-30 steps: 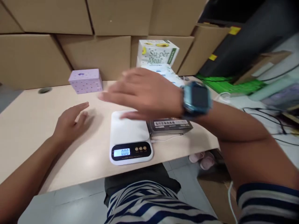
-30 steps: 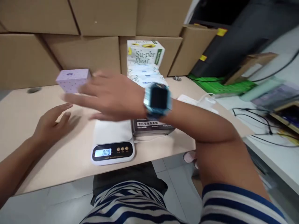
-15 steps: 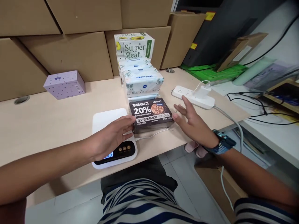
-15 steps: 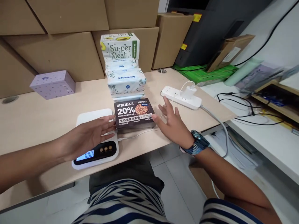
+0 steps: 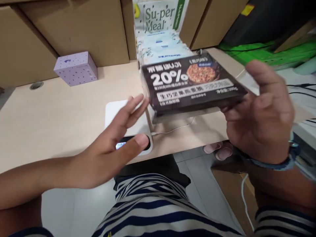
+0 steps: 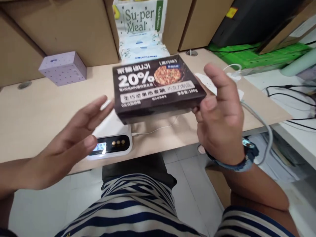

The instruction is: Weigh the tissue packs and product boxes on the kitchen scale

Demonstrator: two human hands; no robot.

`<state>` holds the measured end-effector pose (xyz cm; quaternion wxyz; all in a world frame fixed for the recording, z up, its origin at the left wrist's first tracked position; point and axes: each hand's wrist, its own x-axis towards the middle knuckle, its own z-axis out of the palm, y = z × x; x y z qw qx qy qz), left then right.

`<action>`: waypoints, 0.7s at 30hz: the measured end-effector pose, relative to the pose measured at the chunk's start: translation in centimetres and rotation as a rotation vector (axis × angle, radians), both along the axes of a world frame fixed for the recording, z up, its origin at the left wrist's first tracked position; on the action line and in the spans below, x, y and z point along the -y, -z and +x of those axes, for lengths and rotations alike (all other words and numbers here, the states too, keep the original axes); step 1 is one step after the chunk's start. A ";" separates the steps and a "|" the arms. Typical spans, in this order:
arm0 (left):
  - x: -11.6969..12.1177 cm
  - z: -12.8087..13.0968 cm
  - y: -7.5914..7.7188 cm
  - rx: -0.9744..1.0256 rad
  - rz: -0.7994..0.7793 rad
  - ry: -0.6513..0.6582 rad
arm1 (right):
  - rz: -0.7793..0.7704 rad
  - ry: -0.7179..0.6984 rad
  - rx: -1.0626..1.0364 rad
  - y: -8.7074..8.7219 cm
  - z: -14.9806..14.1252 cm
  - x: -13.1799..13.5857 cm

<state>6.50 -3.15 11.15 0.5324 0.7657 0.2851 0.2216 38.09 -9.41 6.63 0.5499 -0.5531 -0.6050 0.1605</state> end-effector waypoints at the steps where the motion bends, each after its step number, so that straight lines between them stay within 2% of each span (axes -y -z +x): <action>1: 0.0 -0.8 0.4 0.017 0.148 -0.025 | -0.012 -0.065 -0.059 -0.4 -0.7 -0.4; 3: -0.2 -2.4 1.7 0.051 0.360 -0.065 | 0.003 -0.183 -0.191 -0.6 -2.2 -1.4; 4: -0.4 -3.2 2.6 0.066 0.405 -0.081 | 0.006 -0.250 -0.205 -0.4 -2.9 -1.9; 7: -0.4 -6.3 5.8 0.138 0.425 -0.115 | -0.004 -0.404 -0.196 0.9 -4.8 -2.9; 11: 0.6 -10.7 9.5 0.128 0.429 -0.151 | -0.116 -0.561 -0.017 3.2 -5.4 -2.9; 13: 1.0 -12.0 10.5 0.089 0.310 -0.176 | -0.178 -0.621 0.073 4.2 -5.1 -2.9; 15: 0.9 -12.3 10.8 0.089 0.142 -0.212 | -0.199 -0.605 0.109 5.0 -4.7 -3.3; 19: -0.9 -10.6 10.1 0.147 -0.172 -0.313 | -0.225 -0.466 0.025 6.0 -4.5 -4.5; 21: -1.8 -9.4 9.8 0.145 -0.272 -0.296 | -0.302 -0.470 -0.050 6.0 -4.8 -5.3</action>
